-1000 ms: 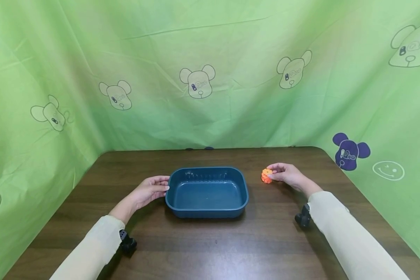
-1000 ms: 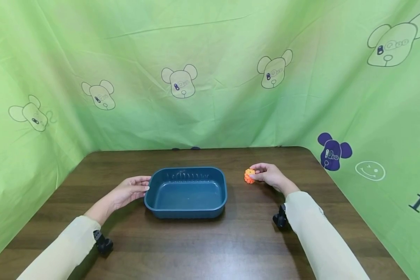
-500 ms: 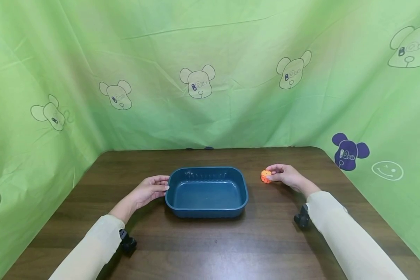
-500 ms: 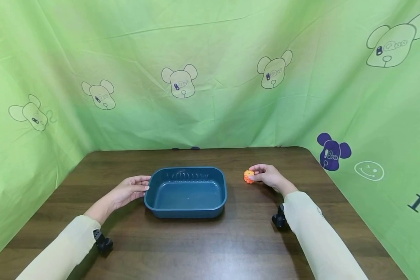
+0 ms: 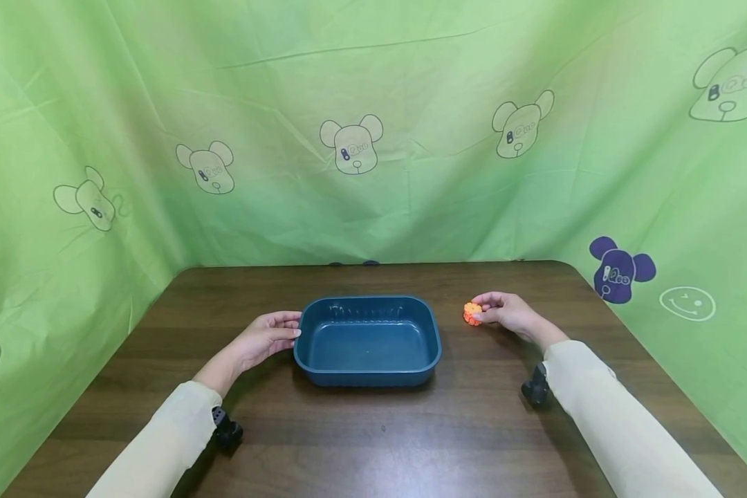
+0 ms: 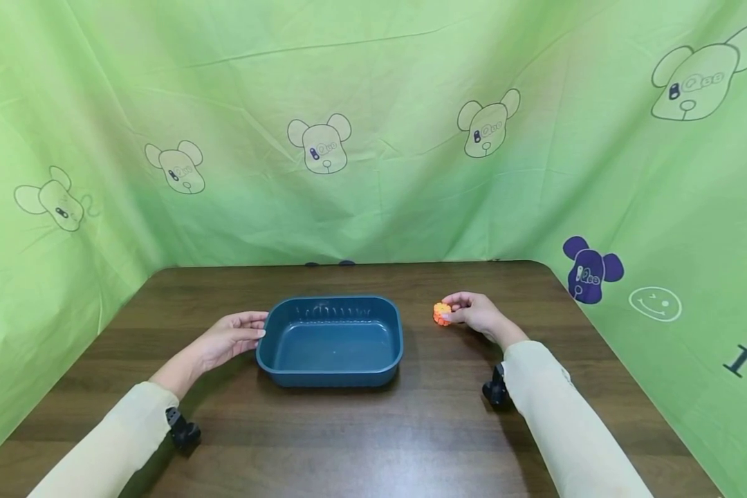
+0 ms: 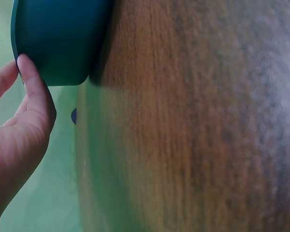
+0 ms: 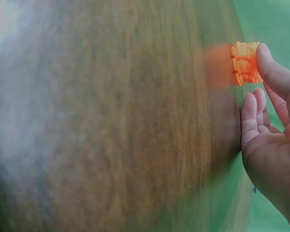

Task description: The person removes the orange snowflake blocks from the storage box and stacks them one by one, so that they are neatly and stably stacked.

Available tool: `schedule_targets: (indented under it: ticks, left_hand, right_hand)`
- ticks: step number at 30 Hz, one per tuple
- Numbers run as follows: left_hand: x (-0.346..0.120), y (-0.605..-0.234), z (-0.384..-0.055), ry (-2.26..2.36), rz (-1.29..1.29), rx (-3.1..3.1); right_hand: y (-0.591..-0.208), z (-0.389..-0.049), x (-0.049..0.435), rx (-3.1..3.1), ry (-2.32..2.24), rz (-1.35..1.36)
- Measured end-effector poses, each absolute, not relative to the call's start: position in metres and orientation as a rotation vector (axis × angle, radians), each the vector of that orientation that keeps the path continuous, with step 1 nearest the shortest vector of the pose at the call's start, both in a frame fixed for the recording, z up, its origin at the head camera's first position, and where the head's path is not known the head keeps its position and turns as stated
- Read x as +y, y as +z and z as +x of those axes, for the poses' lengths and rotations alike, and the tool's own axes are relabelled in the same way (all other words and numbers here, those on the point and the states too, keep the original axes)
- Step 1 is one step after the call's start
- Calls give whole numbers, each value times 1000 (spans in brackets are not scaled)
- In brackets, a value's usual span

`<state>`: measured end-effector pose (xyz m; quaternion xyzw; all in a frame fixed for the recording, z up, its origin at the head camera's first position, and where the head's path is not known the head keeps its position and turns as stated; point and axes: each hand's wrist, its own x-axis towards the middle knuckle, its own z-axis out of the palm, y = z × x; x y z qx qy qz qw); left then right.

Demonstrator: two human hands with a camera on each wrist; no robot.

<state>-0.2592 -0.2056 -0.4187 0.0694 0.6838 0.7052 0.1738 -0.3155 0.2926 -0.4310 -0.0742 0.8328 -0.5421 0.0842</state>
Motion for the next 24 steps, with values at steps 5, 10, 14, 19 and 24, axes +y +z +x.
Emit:
schedule_targets:
  ticks: [5,10,14,19,24]
  left_hand:
    - [-206,-419,-260,1997,220,1937]
    - [-206,-420,-260,2003,218,1933]
    - [-205,-420,-260,2006,205,1934]
    - [-205,-420,-261,2004,193,1942]
    - [-205,-420,-261,2007,181,1940]
  right_hand:
    - [-432,-316,292,2495,-1605,-199]
    - [-431,-316,292,2500,-1595,-201]
    - [-432,-316,293,2494,-1608,-212]
    - [-431,-315,296,2505,-1612,-230]
    - [-427,-313,299,2511,-1607,-227]
